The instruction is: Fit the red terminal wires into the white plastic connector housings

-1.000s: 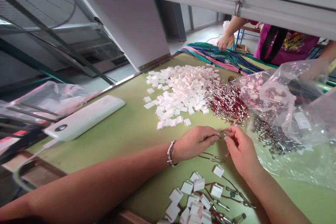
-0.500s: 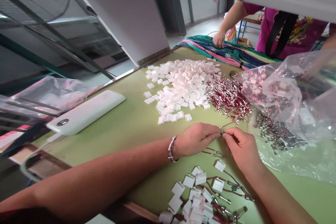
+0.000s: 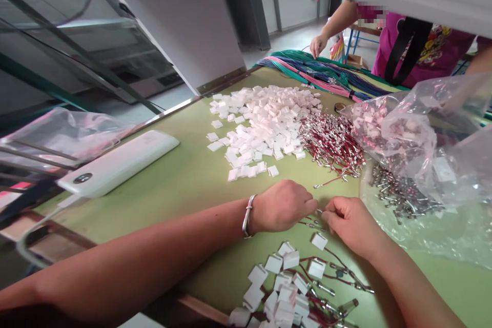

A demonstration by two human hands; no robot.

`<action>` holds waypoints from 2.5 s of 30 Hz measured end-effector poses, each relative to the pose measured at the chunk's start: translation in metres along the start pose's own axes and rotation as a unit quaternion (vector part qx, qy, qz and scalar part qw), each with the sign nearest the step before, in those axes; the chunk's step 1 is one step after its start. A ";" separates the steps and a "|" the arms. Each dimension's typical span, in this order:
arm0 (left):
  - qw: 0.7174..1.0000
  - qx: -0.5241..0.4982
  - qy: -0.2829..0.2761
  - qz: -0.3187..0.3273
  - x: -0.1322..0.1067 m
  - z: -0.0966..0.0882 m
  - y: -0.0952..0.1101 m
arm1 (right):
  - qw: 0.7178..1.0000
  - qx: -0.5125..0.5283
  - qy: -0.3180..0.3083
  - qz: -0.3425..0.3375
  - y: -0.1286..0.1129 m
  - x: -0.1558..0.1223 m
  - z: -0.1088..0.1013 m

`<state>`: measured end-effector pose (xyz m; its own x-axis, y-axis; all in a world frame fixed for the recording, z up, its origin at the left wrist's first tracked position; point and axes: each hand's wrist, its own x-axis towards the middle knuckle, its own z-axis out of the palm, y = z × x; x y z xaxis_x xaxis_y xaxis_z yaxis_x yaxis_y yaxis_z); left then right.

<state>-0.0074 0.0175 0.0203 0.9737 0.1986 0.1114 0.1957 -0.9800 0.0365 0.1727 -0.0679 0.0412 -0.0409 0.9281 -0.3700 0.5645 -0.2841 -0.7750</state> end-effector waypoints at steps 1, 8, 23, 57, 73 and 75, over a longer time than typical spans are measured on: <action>1.000 0.002 0.000 0.003 0.000 0.000 0.001 | 1.000 0.006 -0.005 0.011 -0.001 0.000 0.000; 1.000 0.022 -0.008 0.015 0.000 0.000 0.003 | 0.994 0.074 -0.047 0.071 -0.007 -0.002 -0.002; 0.992 -0.084 -0.024 -0.089 0.004 -0.001 0.000 | 0.996 0.092 0.017 0.006 -0.002 0.000 -0.005; 0.900 -0.400 0.096 -0.145 0.003 -0.001 -0.003 | 0.968 0.053 0.206 -0.131 -0.007 -0.006 -0.014; 0.875 -0.460 0.074 -0.134 0.004 -0.001 -0.002 | 0.957 0.224 0.150 -0.111 -0.004 0.001 0.011; 0.889 -0.433 0.066 -0.137 0.003 0.000 -0.003 | 0.958 0.214 0.154 -0.114 -0.004 0.000 0.009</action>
<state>-0.0048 0.0206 0.0202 0.8703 0.4835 0.0938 0.2046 -0.5282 0.8241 0.1629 -0.0691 0.0391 0.1594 0.9860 -0.0494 0.1772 -0.0779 -0.9811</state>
